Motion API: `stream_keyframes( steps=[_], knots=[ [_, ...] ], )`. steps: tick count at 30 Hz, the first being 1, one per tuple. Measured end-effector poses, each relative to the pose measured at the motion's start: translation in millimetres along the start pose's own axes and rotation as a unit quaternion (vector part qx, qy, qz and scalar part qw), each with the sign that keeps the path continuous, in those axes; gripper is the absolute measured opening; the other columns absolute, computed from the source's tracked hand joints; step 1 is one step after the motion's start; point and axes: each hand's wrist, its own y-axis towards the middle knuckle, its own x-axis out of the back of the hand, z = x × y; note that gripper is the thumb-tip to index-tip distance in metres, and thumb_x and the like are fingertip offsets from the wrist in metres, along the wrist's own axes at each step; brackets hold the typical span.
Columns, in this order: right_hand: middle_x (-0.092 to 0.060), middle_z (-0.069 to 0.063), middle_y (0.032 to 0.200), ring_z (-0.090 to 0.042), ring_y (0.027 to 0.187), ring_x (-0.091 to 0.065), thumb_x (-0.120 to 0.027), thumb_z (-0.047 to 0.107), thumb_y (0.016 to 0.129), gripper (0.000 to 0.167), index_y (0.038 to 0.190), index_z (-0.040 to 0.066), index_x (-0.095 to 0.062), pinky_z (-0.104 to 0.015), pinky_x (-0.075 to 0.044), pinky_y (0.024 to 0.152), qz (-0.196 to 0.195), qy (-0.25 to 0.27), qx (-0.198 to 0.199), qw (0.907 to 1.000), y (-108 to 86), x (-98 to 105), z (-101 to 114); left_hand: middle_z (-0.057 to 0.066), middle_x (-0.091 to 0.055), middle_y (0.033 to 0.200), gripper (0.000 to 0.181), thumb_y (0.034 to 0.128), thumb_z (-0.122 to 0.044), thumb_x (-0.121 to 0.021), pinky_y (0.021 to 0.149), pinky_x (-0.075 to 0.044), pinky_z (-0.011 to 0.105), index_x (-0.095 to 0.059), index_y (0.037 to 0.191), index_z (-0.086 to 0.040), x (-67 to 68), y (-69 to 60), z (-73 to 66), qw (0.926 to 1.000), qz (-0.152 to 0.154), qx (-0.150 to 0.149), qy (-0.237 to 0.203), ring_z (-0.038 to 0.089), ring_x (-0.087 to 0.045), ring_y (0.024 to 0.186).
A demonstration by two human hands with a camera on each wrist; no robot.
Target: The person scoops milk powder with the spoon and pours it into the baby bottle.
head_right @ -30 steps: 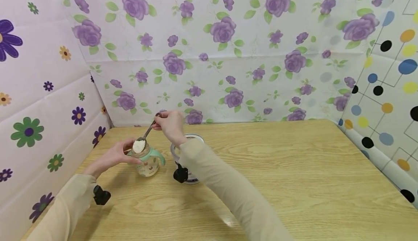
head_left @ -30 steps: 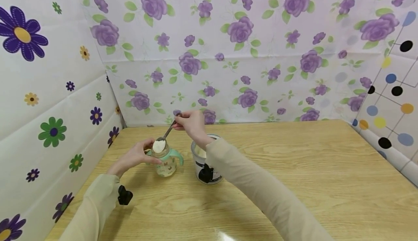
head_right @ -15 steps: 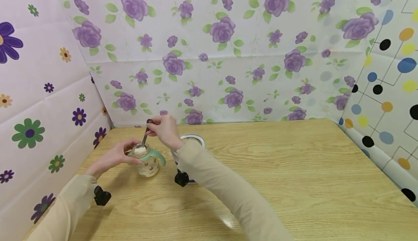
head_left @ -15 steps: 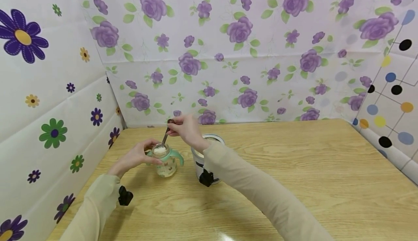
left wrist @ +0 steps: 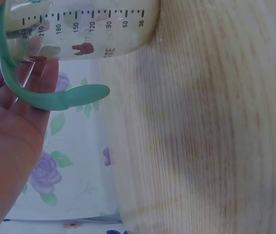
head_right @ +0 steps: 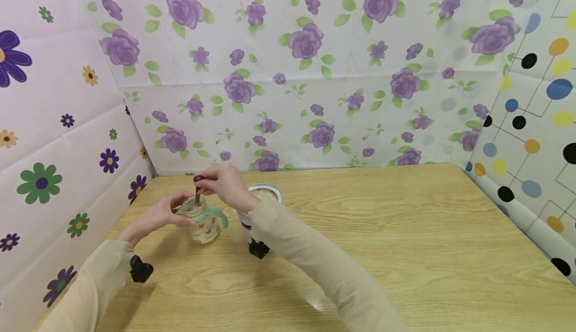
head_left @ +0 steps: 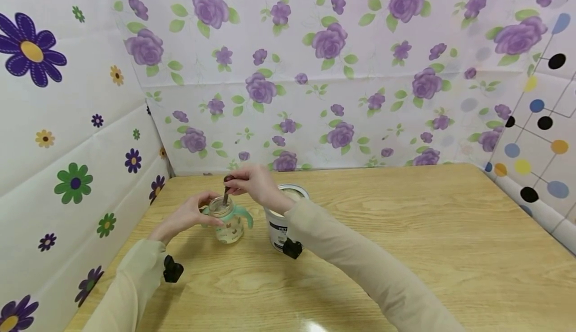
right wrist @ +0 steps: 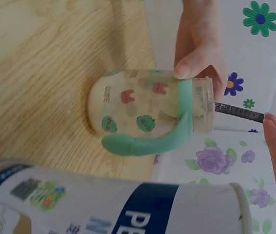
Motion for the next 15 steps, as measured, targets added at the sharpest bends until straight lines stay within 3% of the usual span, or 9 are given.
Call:
stream_keyframes(
  steps=[5,15],
  knots=[
    [-0.065,-0.005,0.086,-0.014,0.074,-0.063,-0.056,-0.002,0.086,0.019,0.102,-0.006,-0.066,-0.025,-0.051,0.067,0.017,0.002,0.023,0.9996,-3.5,1.5,-1.7,0.008,-0.055,0.107,0.056,0.0703,-0.025,-0.079,0.078,-0.04,0.043,-0.052,0.119,-0.015,-0.3,-0.6,1.2,0.9999,0.001,-0.01,0.004,0.026,-0.048,0.098],
    [-0.065,-0.009,0.089,-0.016,0.077,-0.063,-0.054,-0.005,0.086,0.02,0.103,-0.009,-0.064,-0.029,-0.051,0.07,0.039,0.036,0.026,0.9982,-5.1,8.2,-2.3,0.01,-0.054,0.106,0.058,0.071,-0.022,-0.079,0.078,-0.04,0.042,-0.051,0.12,-0.011,0.1,-0.5,-1.2,0.9999,0.002,-0.01,0.007,0.027,-0.047,0.098]
  ],
)
